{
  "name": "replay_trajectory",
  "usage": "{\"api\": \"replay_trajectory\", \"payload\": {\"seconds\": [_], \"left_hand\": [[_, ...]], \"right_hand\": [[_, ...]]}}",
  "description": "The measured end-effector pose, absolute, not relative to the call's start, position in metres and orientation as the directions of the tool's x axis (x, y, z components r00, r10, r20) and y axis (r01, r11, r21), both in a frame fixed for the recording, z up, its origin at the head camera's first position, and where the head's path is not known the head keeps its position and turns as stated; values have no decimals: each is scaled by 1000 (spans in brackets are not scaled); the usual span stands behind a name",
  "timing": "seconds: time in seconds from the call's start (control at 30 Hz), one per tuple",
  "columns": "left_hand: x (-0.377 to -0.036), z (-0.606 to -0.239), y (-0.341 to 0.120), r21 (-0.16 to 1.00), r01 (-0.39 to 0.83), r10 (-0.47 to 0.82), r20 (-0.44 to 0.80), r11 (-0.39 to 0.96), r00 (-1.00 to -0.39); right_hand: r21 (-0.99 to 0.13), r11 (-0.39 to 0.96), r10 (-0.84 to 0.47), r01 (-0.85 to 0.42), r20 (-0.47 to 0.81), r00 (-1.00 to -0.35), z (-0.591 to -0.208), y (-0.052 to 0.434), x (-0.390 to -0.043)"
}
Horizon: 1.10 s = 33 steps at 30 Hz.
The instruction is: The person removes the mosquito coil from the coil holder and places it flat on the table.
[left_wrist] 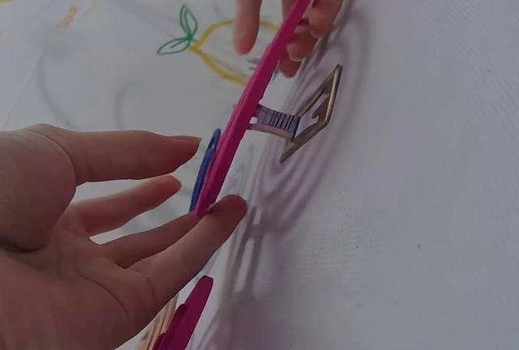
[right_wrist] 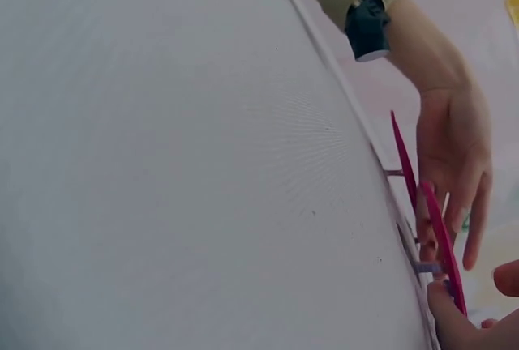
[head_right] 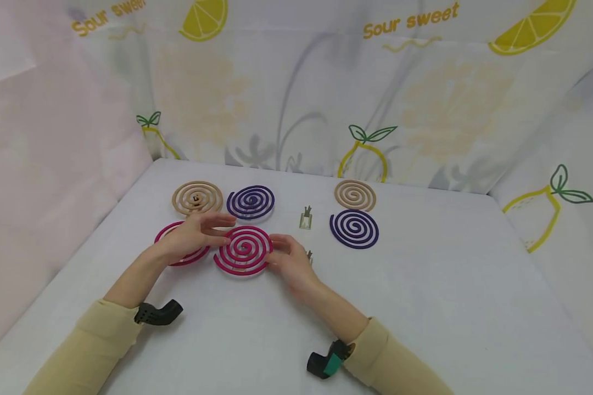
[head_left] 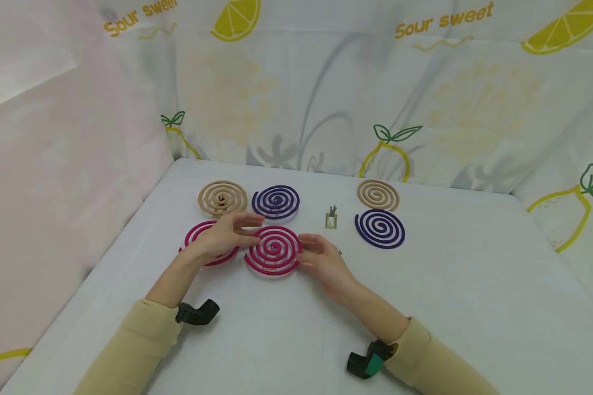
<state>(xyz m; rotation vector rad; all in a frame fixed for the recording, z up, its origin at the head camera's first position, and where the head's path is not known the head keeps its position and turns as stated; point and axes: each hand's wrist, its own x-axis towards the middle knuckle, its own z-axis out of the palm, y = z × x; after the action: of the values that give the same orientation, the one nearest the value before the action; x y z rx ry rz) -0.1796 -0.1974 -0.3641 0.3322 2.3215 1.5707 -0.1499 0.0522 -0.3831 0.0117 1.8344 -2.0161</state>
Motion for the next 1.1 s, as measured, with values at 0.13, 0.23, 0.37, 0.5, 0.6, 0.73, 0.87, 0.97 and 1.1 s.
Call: {"api": "replay_trajectory", "payload": {"seconds": [0.13, 0.23, 0.37, 0.5, 0.6, 0.73, 0.87, 0.97, 1.1], "left_hand": [[-179, -365, -196, 912, -4, 356, -164, 410, -920], [-179, -368, -194, 911, -24, 348, -182, 412, -920], [-179, -371, -193, 914, -52, 332, -199, 403, -922], [-180, -372, -193, 922, -81, 322, -212, 378, -923], [-179, -370, -194, 926, -91, 323, -218, 366, -921], [-179, -368, -195, 925, -91, 328, -222, 370, -918], [-181, -366, -196, 927, -82, 338, -214, 366, -917], [-181, -366, -196, 928, -77, 338, -210, 365, -917], [-181, -367, -196, 928, -86, 330, -215, 363, -919]], "right_hand": [[-946, -68, -320, 316, -280, -905, -385, 52, -150], [-944, -90, -332, 318, -272, -903, -387, 53, -151], [-936, -120, -325, 330, -277, -904, -387, 53, -152], [-933, -136, -322, 333, -277, -905, -387, 53, -153], [-934, -139, -323, 328, -270, -907, -387, 54, -153], [-936, -138, -335, 322, -262, -905, -387, 56, -154], [-936, -144, -336, 320, -258, -906, -386, 57, -155], [-936, -159, -326, 315, -251, -911, -385, 57, -156], [-937, -175, -313, 302, -238, -920, -386, 57, -155]]}}
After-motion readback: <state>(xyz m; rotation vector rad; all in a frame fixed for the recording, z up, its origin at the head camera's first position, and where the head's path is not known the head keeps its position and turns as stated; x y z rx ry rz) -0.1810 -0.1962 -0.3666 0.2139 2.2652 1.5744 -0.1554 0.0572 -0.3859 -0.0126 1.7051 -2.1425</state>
